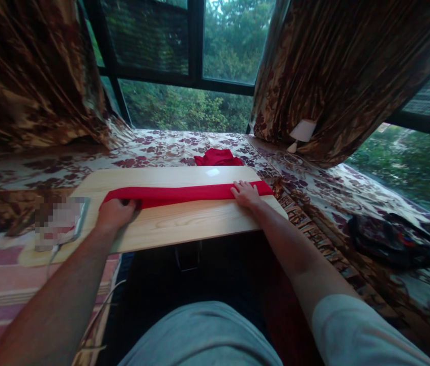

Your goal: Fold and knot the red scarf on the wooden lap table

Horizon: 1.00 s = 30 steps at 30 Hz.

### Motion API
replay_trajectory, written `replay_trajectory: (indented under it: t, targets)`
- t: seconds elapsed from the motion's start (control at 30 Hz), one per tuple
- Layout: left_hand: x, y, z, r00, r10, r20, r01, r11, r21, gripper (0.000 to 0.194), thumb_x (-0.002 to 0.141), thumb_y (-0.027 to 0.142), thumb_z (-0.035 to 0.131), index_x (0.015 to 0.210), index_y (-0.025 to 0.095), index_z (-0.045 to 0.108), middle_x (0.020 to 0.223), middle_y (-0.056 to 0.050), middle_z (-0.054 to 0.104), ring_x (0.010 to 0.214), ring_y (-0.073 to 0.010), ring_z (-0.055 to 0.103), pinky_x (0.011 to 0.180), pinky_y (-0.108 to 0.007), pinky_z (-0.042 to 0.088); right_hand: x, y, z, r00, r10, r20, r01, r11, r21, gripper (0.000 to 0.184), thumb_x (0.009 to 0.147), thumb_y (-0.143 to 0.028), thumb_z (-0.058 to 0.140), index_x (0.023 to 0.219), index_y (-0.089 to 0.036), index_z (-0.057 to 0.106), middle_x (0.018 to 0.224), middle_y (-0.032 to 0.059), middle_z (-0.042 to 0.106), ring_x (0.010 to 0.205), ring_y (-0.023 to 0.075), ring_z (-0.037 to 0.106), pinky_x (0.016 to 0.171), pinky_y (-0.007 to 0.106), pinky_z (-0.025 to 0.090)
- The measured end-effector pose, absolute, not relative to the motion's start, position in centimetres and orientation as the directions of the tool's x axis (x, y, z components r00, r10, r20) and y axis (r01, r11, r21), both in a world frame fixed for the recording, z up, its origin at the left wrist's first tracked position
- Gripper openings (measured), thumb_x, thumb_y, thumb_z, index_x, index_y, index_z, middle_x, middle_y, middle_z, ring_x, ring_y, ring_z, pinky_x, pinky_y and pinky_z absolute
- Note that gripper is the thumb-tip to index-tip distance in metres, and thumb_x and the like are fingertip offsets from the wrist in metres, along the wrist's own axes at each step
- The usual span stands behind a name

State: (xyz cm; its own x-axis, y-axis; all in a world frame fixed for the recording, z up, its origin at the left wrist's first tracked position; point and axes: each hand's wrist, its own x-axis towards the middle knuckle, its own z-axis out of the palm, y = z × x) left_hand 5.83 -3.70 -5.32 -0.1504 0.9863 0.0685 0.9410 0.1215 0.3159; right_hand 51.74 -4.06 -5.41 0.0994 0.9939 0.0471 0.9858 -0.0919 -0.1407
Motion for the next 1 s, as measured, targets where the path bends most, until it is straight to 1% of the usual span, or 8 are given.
replay_trajectory:
  t: [0.17,0.23,0.4,0.47,0.53,0.67,0.83,1.0]
  targets:
    - [5.5,-4.1,-5.0,-0.336,0.935,0.112,0.911,0.292,0.292,0.071,0.088,0.057,0.038,0.105,-0.001,0.075,0.104,-0.030,0.072,0.105,-0.0424,0.067,0.087,-0.046,0.052,49.0,-5.4,-5.5,0.117,0.989,0.092,0.986,-0.104,-0.134,0.062,0.103,-0.056,0.030,0.154,-0.025,0.044,0.162,0.0122,0.037,0.148,0.0327,0.032,0.119,0.064,0.020]
    - [5.8,-4.3,-5.1,-0.268,0.960,0.085,0.942,0.243,0.232,0.068,0.087,0.055,0.040,0.102,-0.001,0.076,0.102,-0.030,0.072,0.102,-0.0425,0.068,0.085,-0.045,0.052,48.2,-5.8,-5.8,0.143,0.983,0.115,0.982,-0.126,-0.140,0.062,0.102,-0.057,0.031,0.153,-0.026,0.045,0.162,0.0115,0.038,0.148,0.0326,0.032,0.119,0.065,0.018]
    - [6.9,-4.7,-5.3,0.094,0.993,0.069,0.983,-0.104,0.149,0.068,0.091,0.057,0.033,0.104,0.007,0.078,0.106,-0.024,0.074,0.104,-0.0371,0.069,0.090,-0.039,0.051,48.1,-6.1,-6.1,0.170,0.973,0.158,0.971,-0.139,-0.192,0.062,0.102,-0.058,0.036,0.153,-0.025,0.045,0.162,0.0123,0.038,0.149,0.0330,0.031,0.119,0.064,0.017]
    - [7.1,-4.7,-5.3,0.102,0.994,0.050,0.985,-0.108,0.135,0.071,0.093,0.058,0.028,0.108,0.008,0.077,0.109,-0.023,0.074,0.108,-0.0365,0.068,0.091,-0.038,0.051,48.3,-6.4,-6.1,0.100,0.968,0.230,0.977,-0.052,-0.208,0.064,0.099,-0.057,0.043,0.153,-0.023,0.046,0.161,0.0134,0.039,0.149,0.0320,0.033,0.120,0.061,0.019]
    - [7.0,-4.6,-5.5,0.070,0.997,0.030,0.987,-0.074,0.145,0.075,0.094,0.059,0.024,0.114,0.009,0.075,0.113,-0.022,0.073,0.112,-0.0362,0.067,0.091,-0.037,0.051,48.5,-6.7,-6.0,-0.091,0.956,0.278,0.969,0.149,-0.195,0.064,0.095,-0.055,0.055,0.151,-0.024,0.049,0.159,0.0128,0.043,0.147,0.0298,0.037,0.121,0.056,0.021]
    - [6.4,-4.2,-6.0,0.092,0.994,0.066,0.979,-0.103,0.179,0.077,0.098,0.054,0.017,0.128,0.007,0.069,0.124,-0.022,0.070,0.122,-0.0357,0.062,0.098,-0.038,0.048,48.5,-7.0,-5.5,-0.403,0.862,0.309,0.880,0.457,-0.126,0.047,0.093,-0.044,0.064,0.135,-0.024,0.066,0.147,0.0113,0.057,0.138,0.0261,0.049,0.118,0.043,0.032]
    - [6.4,-4.0,-6.1,0.089,0.996,0.015,0.984,-0.090,0.157,0.077,0.098,0.056,0.017,0.124,0.006,0.070,0.121,-0.025,0.070,0.122,-0.0393,0.061,0.099,-0.043,0.048,48.3,-6.6,-4.4,-0.522,0.811,0.265,0.848,0.526,0.063,0.031,0.102,-0.032,0.051,0.120,-0.020,0.073,0.128,0.0117,0.069,0.118,0.0240,0.062,0.103,0.036,0.043]
    - [6.2,-4.1,-5.7,0.018,1.000,0.011,0.985,-0.019,0.173,0.075,0.100,0.050,0.014,0.136,0.002,0.060,0.135,-0.029,0.061,0.130,-0.0419,0.055,0.105,-0.054,0.043,49.3,-6.8,-3.5,-0.595,0.786,0.168,0.797,0.552,0.243,0.028,0.101,-0.020,0.046,0.116,-0.015,0.070,0.116,0.0127,0.071,0.108,0.0241,0.061,0.093,0.034,0.043]
